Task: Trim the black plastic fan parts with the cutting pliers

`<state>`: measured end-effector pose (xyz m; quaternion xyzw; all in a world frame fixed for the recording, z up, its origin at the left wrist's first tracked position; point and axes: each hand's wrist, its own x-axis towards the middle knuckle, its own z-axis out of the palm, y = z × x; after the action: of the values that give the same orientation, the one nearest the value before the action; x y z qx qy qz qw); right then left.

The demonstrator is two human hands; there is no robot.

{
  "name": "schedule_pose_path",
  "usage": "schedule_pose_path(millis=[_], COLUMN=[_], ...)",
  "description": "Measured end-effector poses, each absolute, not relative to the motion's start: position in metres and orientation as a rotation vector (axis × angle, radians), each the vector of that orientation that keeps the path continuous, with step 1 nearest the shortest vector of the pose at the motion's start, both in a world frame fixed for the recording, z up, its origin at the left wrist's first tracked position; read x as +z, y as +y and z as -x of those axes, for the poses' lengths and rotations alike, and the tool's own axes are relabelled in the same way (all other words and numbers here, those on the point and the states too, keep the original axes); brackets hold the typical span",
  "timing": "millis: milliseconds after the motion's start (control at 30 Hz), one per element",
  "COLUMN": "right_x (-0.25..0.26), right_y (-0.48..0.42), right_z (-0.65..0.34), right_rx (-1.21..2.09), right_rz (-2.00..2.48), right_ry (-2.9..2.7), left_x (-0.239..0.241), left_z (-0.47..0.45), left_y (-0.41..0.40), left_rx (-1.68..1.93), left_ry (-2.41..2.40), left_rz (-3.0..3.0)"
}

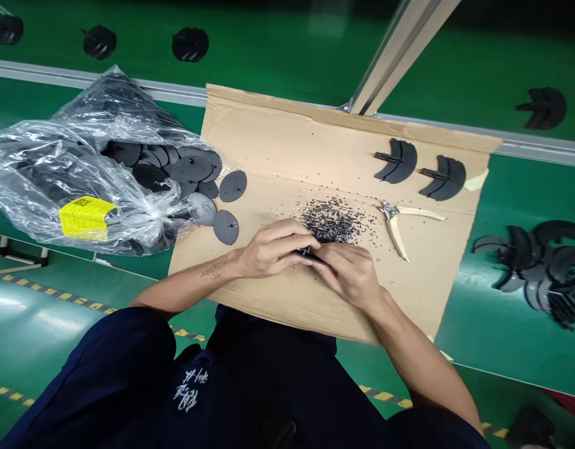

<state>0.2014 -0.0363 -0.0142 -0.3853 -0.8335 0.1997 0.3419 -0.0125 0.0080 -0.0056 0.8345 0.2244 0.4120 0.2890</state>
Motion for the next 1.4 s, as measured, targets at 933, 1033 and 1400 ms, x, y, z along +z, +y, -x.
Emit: schedule_pose_path(millis=[933, 1033, 1400], right_x=[-0.007, -0.007, 0.002], right_y=[-0.029, -0.029, -0.031], right_z=[-0.2, -0.2, -0.2], right_rx=[0.504, 0.477, 0.623], right_rz=[0.902, 0.896, 0.979], right_ry=[-1.891, -1.866, -1.743], left_x=[-0.001, -0.003, -0.003], left_z=[0.009, 0.009, 0.017], left_y=[0.005, 0.005, 0.015], left_rx=[1.116, 1.059, 0.744], left_ry=[0.74, 0.687, 0.597], left_rz=[-2.167, -2.107, -1.308])
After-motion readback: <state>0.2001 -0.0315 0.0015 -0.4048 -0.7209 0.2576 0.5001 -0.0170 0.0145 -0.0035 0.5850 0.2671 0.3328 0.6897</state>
